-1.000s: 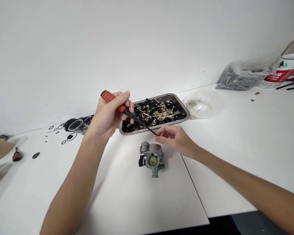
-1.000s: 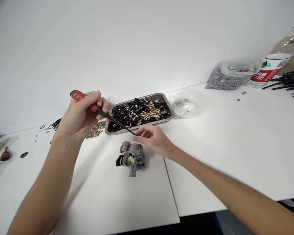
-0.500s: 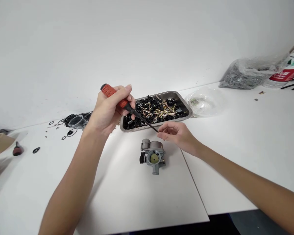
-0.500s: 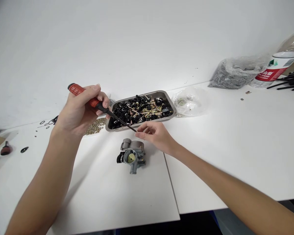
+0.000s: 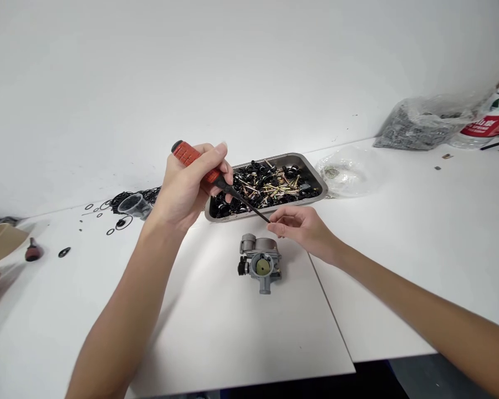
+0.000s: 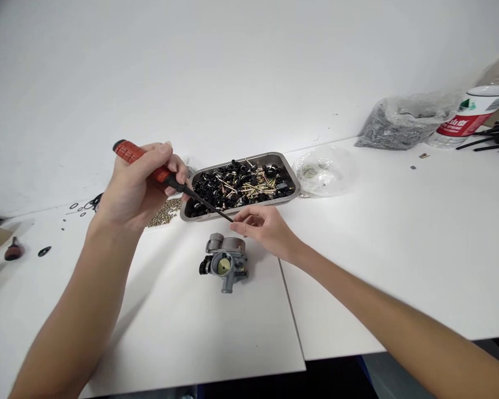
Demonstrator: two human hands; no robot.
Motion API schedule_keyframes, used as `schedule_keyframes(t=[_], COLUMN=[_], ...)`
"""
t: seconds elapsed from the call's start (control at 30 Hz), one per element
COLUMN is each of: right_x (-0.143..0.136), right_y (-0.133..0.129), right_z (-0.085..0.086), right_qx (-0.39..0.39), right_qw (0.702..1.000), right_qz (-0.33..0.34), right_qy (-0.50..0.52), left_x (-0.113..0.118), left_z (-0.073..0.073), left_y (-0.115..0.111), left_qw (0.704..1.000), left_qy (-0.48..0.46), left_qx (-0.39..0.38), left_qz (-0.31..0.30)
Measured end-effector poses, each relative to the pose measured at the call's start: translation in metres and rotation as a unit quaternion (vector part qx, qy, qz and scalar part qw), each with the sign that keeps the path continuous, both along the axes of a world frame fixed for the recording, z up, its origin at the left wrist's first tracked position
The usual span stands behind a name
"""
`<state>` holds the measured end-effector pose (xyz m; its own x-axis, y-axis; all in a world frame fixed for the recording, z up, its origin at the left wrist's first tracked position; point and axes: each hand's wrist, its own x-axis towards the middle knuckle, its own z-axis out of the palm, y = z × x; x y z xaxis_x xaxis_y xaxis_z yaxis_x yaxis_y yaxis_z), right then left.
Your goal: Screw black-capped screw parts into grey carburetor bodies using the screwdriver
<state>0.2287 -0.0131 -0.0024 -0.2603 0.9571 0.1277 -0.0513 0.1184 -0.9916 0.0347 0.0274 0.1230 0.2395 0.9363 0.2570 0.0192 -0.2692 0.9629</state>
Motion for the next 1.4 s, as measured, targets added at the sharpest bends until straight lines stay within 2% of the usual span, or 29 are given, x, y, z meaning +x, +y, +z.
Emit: schedule_keyframes(t=[0.33,0.53,0.73,0.87,1.13,1.27,1.4], right_x=[0.003,0.0,-0.003,-0.004,-0.007,-0.005,-0.001], right_y=[-0.002,-0.012,-0.017,-0.016,-0.014,-0.013,-0.014], right_z=[0.007,0.014,0.013,0.01,0.005,0.005,0.006], right_qx=[-0.004,-0.008,-0.035,-0.007,-0.039,-0.011,0.081], right_qw=[1.0,0.998,0.996,0.996,0.995,0.995,0.983], right_qz=[0.003,0.069,0.08,0.085,0.095,0.096,0.125], right_qy=[0.013,0.0,0.015,-0.015,0.006,-0.033,-0.105], left_x=[-0.001,-0.004,-0.004,-0.002,-0.001,0.0,-0.005], left_z=[0.0,0.004,0.006,0.006,0.007,0.006,0.008], left_y=[-0.011,-0.028,-0.037,-0.04,-0.045,-0.044,-0.043], left_qw=[1.0,1.0,0.996,0.997,0.994,0.995,0.996], left_qy=[0.006,0.014,0.008,0.013,0.013,0.021,0.031], left_qx=[0.007,0.018,0.078,0.068,0.099,0.088,0.077], left_qz=[-0.008,-0.017,-0.04,-0.039,-0.051,-0.037,-0.035])
